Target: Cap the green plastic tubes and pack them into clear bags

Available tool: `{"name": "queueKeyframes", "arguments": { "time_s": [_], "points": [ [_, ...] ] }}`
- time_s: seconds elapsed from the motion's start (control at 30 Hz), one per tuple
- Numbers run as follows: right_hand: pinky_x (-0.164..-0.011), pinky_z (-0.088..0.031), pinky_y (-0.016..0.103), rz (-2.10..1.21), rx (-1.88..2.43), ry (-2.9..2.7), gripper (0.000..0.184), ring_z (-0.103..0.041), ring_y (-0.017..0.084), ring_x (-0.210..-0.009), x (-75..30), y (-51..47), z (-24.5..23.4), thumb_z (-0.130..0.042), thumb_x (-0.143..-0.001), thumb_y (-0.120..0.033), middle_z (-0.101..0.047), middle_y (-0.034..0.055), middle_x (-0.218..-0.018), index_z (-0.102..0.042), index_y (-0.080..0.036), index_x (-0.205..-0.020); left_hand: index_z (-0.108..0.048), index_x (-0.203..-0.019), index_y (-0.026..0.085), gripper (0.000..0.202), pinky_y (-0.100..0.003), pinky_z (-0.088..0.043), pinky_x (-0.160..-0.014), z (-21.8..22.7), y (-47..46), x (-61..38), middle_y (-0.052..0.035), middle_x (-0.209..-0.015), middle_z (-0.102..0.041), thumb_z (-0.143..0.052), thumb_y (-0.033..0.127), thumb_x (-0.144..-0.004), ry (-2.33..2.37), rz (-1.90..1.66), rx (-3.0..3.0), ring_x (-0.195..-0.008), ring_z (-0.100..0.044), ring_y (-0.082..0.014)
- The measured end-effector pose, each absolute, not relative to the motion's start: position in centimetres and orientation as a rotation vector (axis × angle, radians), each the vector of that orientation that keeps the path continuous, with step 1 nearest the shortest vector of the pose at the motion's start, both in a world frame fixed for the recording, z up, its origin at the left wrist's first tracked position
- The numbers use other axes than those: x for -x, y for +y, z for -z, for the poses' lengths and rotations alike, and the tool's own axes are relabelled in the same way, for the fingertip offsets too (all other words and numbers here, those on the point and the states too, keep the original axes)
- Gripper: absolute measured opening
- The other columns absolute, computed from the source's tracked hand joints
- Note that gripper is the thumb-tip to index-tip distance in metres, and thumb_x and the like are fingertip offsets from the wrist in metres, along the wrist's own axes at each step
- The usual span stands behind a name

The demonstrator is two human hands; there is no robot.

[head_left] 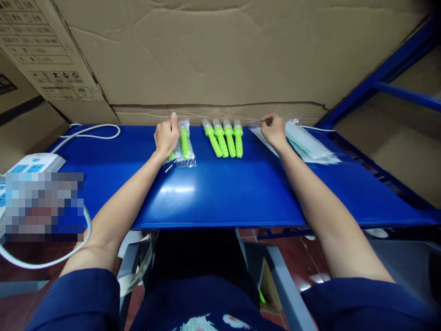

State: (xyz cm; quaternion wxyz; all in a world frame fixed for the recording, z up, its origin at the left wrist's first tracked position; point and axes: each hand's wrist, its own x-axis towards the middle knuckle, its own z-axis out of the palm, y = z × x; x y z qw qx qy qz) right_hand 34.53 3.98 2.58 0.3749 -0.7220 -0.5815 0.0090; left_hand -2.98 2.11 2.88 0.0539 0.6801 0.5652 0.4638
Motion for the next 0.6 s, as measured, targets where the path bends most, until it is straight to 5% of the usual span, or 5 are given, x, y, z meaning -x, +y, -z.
{"name": "queueKeyframes", "arguments": {
  "time_s": [0.27, 0.6],
  "points": [
    [-0.115, -0.05, 0.053, -0.003, 2.384, -1.577, 0.055, -0.063, 0.043, -0.14, -37.0, 2.2, -1.2, -0.071, -0.102, -0.033, -0.065, 0.0331, -0.148, -0.064, -0.001, -0.146, -0.082, -0.097, 0.027, 0.076, -0.039, -0.056, -0.095, -2.8, 2.0, 2.9, -0.0081, -0.073, -0.073, -0.018, 0.063, -0.115, 1.705, -1.394, -2.124, -0.093, -0.077, -0.0268],
    [-0.113, -0.047, 0.048, -0.148, 2.446, -1.427, 0.063, -0.062, 0.041, -0.139, -36.0, 0.6, -3.3, -0.076, -0.101, -0.032, -0.061, 0.0368, -0.154, -0.059, -0.002, -0.154, -0.083, -0.109, 0.027, 0.074, -0.038, -0.055, -0.095, -3.0, 1.8, 3.0, -0.0076, -0.077, -0.075, -0.016, 0.058, -0.116, 1.623, -1.362, -2.215, -0.097, -0.078, -0.027]
  ]
}}
